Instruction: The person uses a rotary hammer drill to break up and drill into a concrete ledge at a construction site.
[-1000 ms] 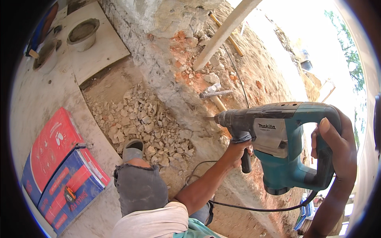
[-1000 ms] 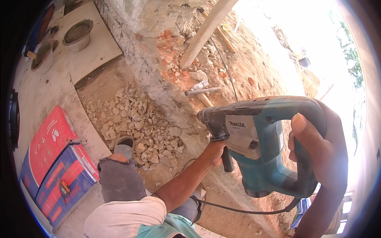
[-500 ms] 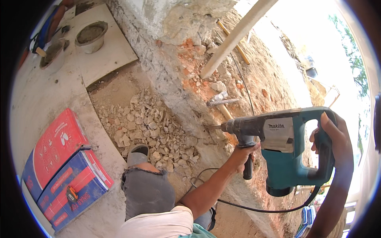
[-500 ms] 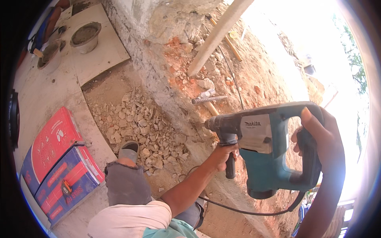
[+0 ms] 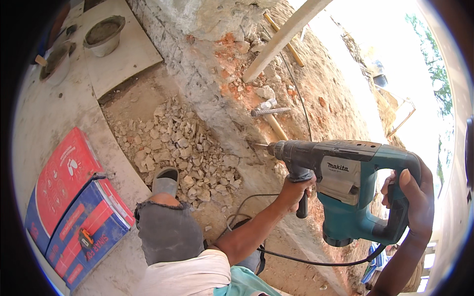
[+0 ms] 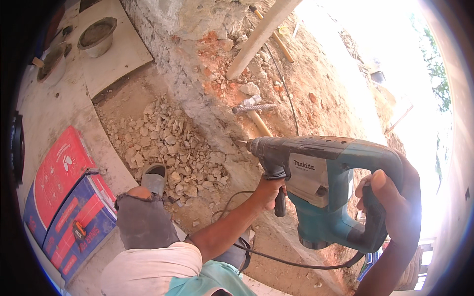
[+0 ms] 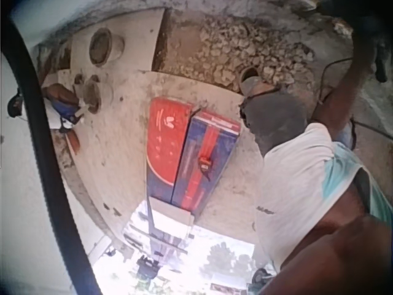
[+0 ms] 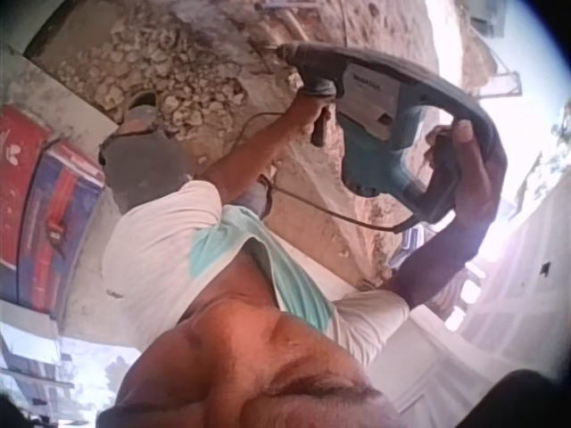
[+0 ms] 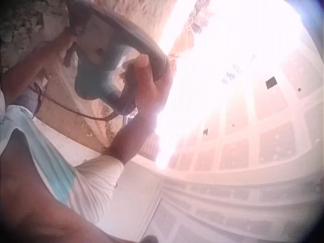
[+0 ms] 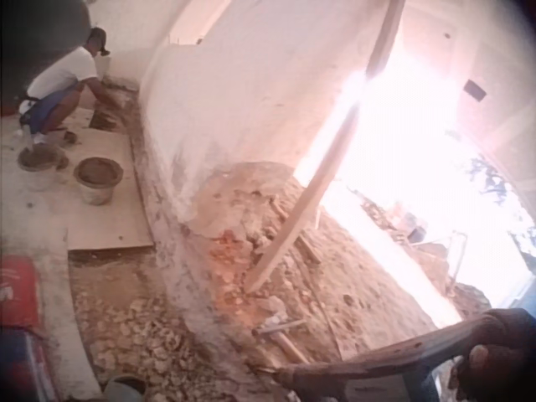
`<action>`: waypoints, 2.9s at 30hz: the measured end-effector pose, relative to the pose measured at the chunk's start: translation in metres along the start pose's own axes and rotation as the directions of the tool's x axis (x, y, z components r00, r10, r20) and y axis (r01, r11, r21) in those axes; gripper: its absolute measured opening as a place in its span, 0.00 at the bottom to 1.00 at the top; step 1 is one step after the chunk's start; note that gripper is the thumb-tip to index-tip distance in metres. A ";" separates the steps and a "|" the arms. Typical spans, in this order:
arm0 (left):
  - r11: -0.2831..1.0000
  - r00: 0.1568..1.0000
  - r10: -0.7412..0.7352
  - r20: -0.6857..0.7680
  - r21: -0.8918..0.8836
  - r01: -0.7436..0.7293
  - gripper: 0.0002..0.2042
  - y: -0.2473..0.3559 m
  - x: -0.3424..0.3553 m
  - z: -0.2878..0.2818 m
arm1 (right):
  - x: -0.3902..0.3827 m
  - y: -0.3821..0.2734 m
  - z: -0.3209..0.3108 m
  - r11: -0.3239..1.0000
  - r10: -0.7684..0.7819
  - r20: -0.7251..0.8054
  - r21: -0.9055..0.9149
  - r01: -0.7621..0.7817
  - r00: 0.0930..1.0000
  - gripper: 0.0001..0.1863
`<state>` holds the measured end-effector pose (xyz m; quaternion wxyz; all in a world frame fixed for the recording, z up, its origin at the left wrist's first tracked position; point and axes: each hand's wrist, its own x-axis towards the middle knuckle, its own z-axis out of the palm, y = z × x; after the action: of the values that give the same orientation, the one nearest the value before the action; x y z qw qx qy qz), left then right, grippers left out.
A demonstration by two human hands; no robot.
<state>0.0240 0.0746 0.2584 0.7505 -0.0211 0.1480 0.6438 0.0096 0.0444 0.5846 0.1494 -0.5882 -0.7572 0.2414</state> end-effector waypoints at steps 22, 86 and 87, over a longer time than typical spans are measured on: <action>0.973 0.941 0.044 0.336 -0.228 0.037 0.20 -0.015 0.025 -0.095 | -0.005 -0.017 0.079 0.986 0.005 0.264 -0.163 0.040 0.965 0.27; 0.970 0.981 0.185 0.062 -0.170 -0.172 0.22 -0.055 0.008 -0.191 | -0.031 0.074 0.151 0.989 0.047 0.286 -0.151 -0.003 0.957 0.25; 0.974 0.987 0.157 0.046 -0.171 -0.147 0.22 -0.054 0.005 -0.190 | -0.032 0.083 0.149 0.991 0.039 0.281 -0.136 0.000 0.959 0.25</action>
<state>0.0404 0.0276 0.0672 0.6987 -0.0536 0.0725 0.7097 0.0102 0.0013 0.4165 -0.0031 -0.5637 -0.7796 0.2728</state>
